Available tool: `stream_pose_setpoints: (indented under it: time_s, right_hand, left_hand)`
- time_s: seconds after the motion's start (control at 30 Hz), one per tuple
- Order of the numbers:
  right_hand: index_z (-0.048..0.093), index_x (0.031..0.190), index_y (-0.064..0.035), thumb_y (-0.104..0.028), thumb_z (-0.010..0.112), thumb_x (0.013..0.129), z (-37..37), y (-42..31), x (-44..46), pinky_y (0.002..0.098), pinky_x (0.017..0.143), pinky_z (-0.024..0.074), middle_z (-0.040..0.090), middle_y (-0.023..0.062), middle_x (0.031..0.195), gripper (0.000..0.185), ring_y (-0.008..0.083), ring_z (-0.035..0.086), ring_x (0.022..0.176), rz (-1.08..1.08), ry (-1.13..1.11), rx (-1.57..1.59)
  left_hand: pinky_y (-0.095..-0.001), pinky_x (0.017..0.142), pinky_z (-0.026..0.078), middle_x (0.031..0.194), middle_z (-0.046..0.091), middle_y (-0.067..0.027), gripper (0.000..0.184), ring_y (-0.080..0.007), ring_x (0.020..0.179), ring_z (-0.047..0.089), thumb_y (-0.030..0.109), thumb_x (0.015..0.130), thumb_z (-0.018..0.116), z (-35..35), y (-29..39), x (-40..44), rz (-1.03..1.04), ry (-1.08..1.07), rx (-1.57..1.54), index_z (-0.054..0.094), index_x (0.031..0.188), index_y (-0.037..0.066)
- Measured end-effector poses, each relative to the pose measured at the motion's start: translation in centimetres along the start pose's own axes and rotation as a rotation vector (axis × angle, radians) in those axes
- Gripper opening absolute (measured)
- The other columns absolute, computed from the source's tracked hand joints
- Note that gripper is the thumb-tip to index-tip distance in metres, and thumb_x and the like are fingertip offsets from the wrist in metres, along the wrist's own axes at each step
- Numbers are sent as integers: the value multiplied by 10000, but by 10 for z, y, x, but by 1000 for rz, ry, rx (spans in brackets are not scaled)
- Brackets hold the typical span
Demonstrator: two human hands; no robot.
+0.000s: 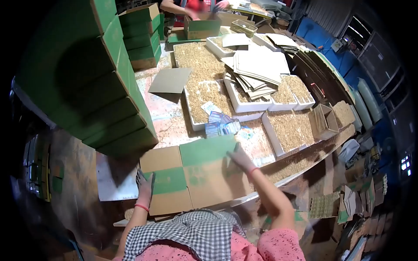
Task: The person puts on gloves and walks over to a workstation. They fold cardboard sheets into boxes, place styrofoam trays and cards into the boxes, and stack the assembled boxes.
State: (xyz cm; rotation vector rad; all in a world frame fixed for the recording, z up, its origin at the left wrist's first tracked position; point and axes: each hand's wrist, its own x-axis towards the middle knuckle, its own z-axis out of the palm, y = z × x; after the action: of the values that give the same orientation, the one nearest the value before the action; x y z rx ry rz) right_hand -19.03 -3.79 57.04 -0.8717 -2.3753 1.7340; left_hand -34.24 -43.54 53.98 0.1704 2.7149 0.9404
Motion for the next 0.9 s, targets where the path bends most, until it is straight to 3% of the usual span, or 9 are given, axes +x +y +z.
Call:
stream_pose_setpoints:
  time_s: [0.2, 0.27, 0.37, 0.4, 0.47, 0.6, 0.7, 0.8, 0.9]
  right_hand:
    - [559, 1131, 42, -254, 559, 835, -55, -100, 10, 430, 921, 457, 622, 260, 1072, 418, 394, 581, 1074, -124, 0, -557]
    - [685, 916, 27, -246, 557, 806, -66, -70, 38, 420, 881, 478, 660, 236, 982, 321, 352, 634, 969, -118, -299, -1107]
    - [712, 844, 3, -327, 578, 796, -71, -49, 64, 346, 781, 495, 683, 190, 925, 360, 258, 627, 779, 50, -460, -831]
    - [685, 939, 12, -345, 583, 827, -85, -69, 73, 357, 788, 494, 688, 160, 931, 388, 237, 625, 816, 47, -586, -873]
    - [457, 1272, -34, -263, 546, 914, -101, -184, 13, 361, 863, 503, 585, 198, 1185, 434, 287, 596, 1065, -62, -122, -909]
    - [470, 1262, -93, -352, 642, 839, -93, -248, -63, 431, 788, 478, 495, 188, 1255, 525, 343, 538, 1077, -894, 253, -681]
    - [534, 1193, -52, -437, 630, 808, -28, -194, -44, 575, 1089, 241, 482, 176, 1268, 553, 371, 406, 1233, -1117, 305, -924]
    - [591, 1114, -179, -346, 636, 812, -29, -152, -61, 574, 1077, 261, 496, 63, 1318, 348, 329, 391, 1290, -1245, 298, -741]
    - [644, 863, -195, -308, 663, 766, -50, -151, -77, 530, 1044, 303, 605, 3, 940, 150, 244, 535, 1060, -1325, 184, -563]
  left_hand:
    - [-458, 1107, 233, 1426, 301, -315, 833, -449, 1320, 283, 480, 875, 547, -31, 53, -14, 221, -71, 4, 236, 1414, -74]
    - [-453, 1080, 290, 1394, 365, -286, 708, -439, 1270, 374, 405, 870, 576, -83, 124, -72, 863, -276, 300, 331, 1395, -1]
    - [-474, 1049, 343, 1342, 465, -237, 644, -435, 1202, 457, 335, 799, 660, -110, 180, -110, 956, -595, 640, 435, 1347, 81]
    - [-444, 957, 435, 1194, 582, -195, 594, -397, 1051, 572, 280, 799, 655, -118, 186, -110, 1079, -409, 732, 454, 1332, 108]
    - [-409, 846, 499, 1131, 619, -169, 501, -341, 968, 628, 218, 843, 585, -150, 216, -99, 932, -448, 637, 467, 1325, 147]
    - [-417, 823, 497, 1113, 627, -145, 547, -354, 935, 627, 247, 865, 579, -167, 243, -59, 814, -461, 693, 407, 1378, 169]
    - [-440, 866, 469, 1144, 610, -175, 540, -366, 1008, 600, 301, 905, 534, -169, 250, -26, 870, -461, 605, 376, 1397, 146]
    - [-448, 916, 435, 1172, 592, -210, 515, -383, 1083, 557, 342, 945, 466, -163, 211, 20, 801, -399, 476, 368, 1393, 107]
    - [-417, 929, 432, 1168, 598, -212, 523, -369, 1099, 553, 405, 898, 532, -169, 243, 28, 642, -547, 458, 491, 1276, 46]
